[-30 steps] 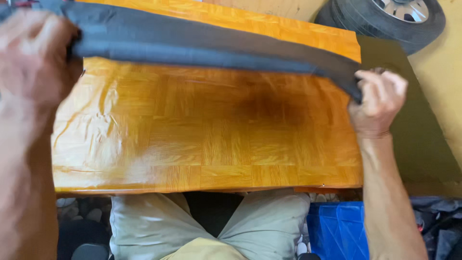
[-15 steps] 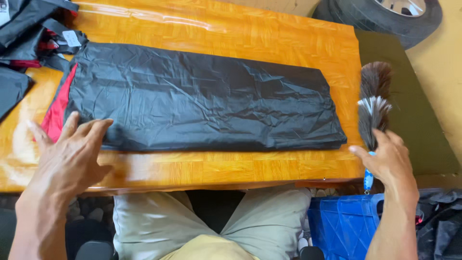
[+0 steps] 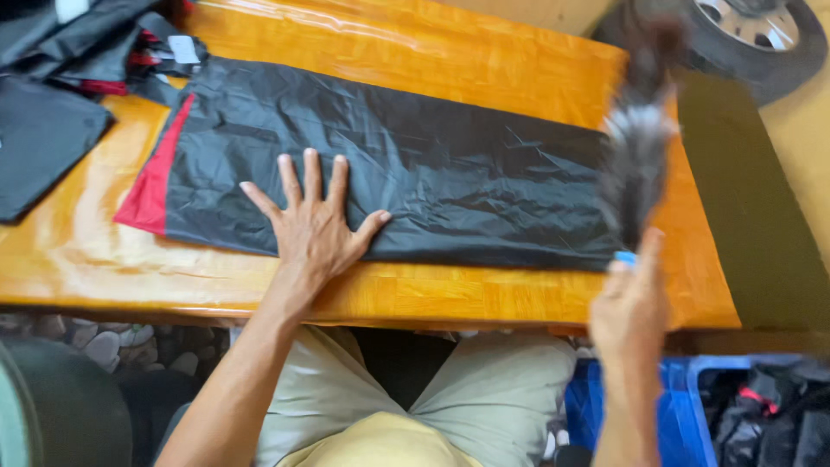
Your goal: The person folds a black garment by smoothing the fabric, folding in the sides, and rolling it tightly. The person then inserts the rolled garment into a small zippered pouch.
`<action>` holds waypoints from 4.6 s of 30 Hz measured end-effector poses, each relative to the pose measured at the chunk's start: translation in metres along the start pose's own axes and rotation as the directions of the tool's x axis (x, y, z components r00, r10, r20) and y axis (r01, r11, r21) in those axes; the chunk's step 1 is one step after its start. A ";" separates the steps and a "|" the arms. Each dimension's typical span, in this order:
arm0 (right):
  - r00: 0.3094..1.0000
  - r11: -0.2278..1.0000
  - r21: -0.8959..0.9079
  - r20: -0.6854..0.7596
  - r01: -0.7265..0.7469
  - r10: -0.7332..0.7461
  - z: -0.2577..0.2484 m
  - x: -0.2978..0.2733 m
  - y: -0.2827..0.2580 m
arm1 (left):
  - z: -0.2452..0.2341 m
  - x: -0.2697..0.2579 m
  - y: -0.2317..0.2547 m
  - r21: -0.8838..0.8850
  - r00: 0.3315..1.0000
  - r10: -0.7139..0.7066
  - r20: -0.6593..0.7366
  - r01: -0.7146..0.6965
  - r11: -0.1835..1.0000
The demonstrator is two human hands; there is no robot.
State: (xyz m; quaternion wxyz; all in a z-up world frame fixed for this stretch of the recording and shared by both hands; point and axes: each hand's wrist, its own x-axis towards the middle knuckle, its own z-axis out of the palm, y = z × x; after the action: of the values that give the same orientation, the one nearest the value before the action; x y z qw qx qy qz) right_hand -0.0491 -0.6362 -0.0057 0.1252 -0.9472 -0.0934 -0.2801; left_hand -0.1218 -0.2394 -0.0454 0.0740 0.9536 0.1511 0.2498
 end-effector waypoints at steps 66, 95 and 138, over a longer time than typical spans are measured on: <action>0.751 0.859 -0.449 0.472 -0.247 0.462 0.014 0.042 0.105 | -0.022 -0.043 -0.021 0.032 0.968 0.061 -0.244 -0.055 0.998; 0.763 0.720 0.302 0.431 -0.625 0.482 0.059 0.043 0.123 | 0.076 0.256 0.013 -0.262 0.643 0.196 0.740 0.009 0.965; 0.713 0.987 0.073 0.683 0.143 -0.155 0.113 0.143 -0.124 | 0.124 0.238 0.003 -0.418 0.732 0.168 0.660 0.173 0.892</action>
State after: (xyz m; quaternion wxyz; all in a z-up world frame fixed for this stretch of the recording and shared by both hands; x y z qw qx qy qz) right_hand 0.0955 -0.4708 0.0046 0.0659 -0.9718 -0.2111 0.0817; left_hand 0.1383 -0.1730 -0.0438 0.3442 0.9332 0.0523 -0.0888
